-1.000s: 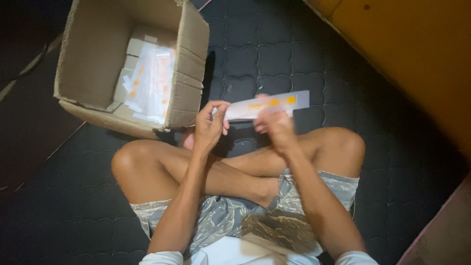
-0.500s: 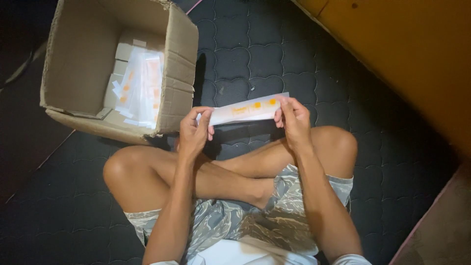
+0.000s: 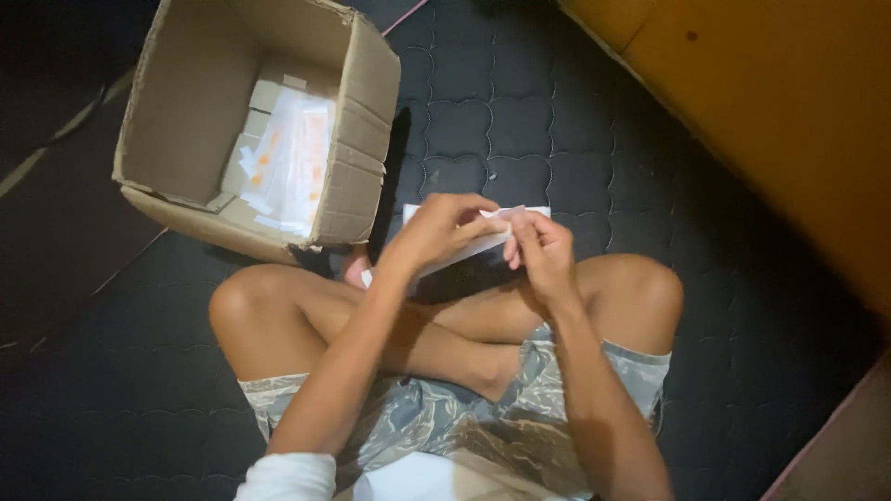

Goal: The person folds individual plastic sleeves taken from a cardboard box while sitting on the floor.

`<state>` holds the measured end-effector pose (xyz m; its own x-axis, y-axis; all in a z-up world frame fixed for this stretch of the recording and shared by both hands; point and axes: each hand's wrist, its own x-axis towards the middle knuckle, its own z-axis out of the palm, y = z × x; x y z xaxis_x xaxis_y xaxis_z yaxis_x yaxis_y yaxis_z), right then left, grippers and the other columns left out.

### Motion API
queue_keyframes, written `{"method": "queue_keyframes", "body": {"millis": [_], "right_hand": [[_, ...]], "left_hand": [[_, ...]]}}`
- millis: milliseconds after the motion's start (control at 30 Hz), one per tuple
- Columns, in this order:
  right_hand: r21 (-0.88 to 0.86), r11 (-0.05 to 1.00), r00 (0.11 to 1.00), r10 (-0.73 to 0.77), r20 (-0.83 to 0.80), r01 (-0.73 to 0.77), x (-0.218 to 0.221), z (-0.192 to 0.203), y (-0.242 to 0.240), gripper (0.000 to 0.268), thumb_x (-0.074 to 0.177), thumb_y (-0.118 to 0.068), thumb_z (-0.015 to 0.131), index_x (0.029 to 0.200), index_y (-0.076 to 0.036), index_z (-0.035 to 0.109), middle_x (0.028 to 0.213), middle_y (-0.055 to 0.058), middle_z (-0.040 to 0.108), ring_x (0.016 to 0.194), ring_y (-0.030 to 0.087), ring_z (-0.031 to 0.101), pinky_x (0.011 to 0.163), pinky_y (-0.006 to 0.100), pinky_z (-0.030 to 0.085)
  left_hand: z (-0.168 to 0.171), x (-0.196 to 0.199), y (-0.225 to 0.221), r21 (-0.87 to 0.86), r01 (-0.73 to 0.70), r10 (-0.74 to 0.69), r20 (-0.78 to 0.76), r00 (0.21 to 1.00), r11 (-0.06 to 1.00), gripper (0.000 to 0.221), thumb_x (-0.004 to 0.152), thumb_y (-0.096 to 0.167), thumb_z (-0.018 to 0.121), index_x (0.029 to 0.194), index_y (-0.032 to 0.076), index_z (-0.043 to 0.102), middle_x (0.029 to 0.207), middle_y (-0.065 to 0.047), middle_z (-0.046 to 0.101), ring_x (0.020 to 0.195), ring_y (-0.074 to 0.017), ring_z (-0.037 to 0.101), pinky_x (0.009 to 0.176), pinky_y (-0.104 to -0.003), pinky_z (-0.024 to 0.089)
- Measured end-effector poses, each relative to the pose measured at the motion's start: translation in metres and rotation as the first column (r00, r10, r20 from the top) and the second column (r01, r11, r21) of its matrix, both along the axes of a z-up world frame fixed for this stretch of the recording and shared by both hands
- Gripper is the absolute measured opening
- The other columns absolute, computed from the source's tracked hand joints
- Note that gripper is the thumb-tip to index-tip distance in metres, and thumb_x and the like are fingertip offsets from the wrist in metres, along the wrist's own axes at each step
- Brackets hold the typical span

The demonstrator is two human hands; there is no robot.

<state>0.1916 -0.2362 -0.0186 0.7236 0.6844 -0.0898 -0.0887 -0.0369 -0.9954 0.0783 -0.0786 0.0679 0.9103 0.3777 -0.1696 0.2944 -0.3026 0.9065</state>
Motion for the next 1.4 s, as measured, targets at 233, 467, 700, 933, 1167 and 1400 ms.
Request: {"method": "queue_keyframes", "body": {"millis": [233,467,700,933,1167,1400], "right_hand": [[0.001,0.992,0.99,-0.129,-0.048,0.129,0.016,-0.008,-0.01,0.021,0.104,-0.021,0.058,0.105,-0.006,0.073,0.049,0.008,0.056,0.04,0.01,0.053,0.04,0.017,0.044],[0.061,0.967,0.959,-0.235,-0.16,0.247,0.031,-0.009,-0.004,0.02,0.105,-0.021,0.058,0.112,-0.007,0.07,0.05,0.007,0.056,0.04,0.009,0.054,0.042,0.015,0.043],[0.18,0.948,0.932,-0.202,-0.301,0.264,0.019,-0.008,-0.003,0.022,0.107,-0.02,0.055,0.116,-0.004,0.067,0.053,0.007,0.057,0.045,0.01,0.059,0.046,0.016,0.052],[0.108,0.994,0.967,0.061,-0.247,-0.036,-0.04,-0.02,0.033,0.045,0.101,-0.017,0.058,0.142,0.001,0.055,0.066,0.005,0.06,0.058,0.009,0.061,0.052,0.019,0.059],[-0.082,0.996,0.99,-0.053,-0.13,0.043,-0.001,-0.02,0.015,0.032,0.099,-0.026,0.067,0.121,-0.004,0.073,0.06,0.009,0.062,0.049,0.011,0.06,0.046,0.022,0.056],[0.054,0.957,0.94,-0.27,-0.207,0.286,0.03,-0.02,-0.006,0.02,0.099,-0.014,0.071,0.114,0.0,0.072,0.072,0.007,0.063,0.053,0.007,0.061,0.043,0.016,0.055]], "left_hand": [[-0.015,-0.012,-0.002,-0.225,0.002,-0.018,-0.071,0.997,0.974,0.016,0.096,0.016,0.068,0.098,0.006,0.08,0.077,-0.017,0.077,0.064,-0.0243,0.072,0.069,-0.038,0.059],[-0.048,-0.067,0.04,-0.237,-0.118,0.121,-0.001,0.993,0.964,0.013,0.094,0.009,0.07,0.102,0.001,0.078,0.072,-0.016,0.073,0.062,-0.0207,0.069,0.055,-0.032,0.058],[-0.093,-0.07,0.021,-0.316,-0.353,0.425,0.196,0.884,0.88,0.019,0.104,0.018,0.062,0.112,0.006,0.073,0.063,-0.017,0.068,0.045,-0.0171,0.066,0.048,-0.026,0.055],[-0.092,-0.054,0.002,-0.319,-0.331,0.409,0.218,0.886,0.888,0.019,0.103,0.013,0.061,0.112,0.005,0.076,0.055,-0.013,0.066,0.04,-0.0132,0.059,0.045,-0.024,0.05],[-0.095,-0.073,0.013,-0.342,-0.366,0.446,0.193,0.874,0.865,0.018,0.102,0.013,0.062,0.11,0.004,0.075,0.054,-0.013,0.064,0.039,-0.0136,0.059,0.043,-0.024,0.049],[-0.088,-0.071,0.021,-0.425,-0.415,0.525,0.179,0.832,0.804,0.024,0.101,0.015,0.066,0.12,0.0,0.069,0.061,-0.015,0.065,0.047,-0.0144,0.063,0.046,-0.023,0.054]]}}
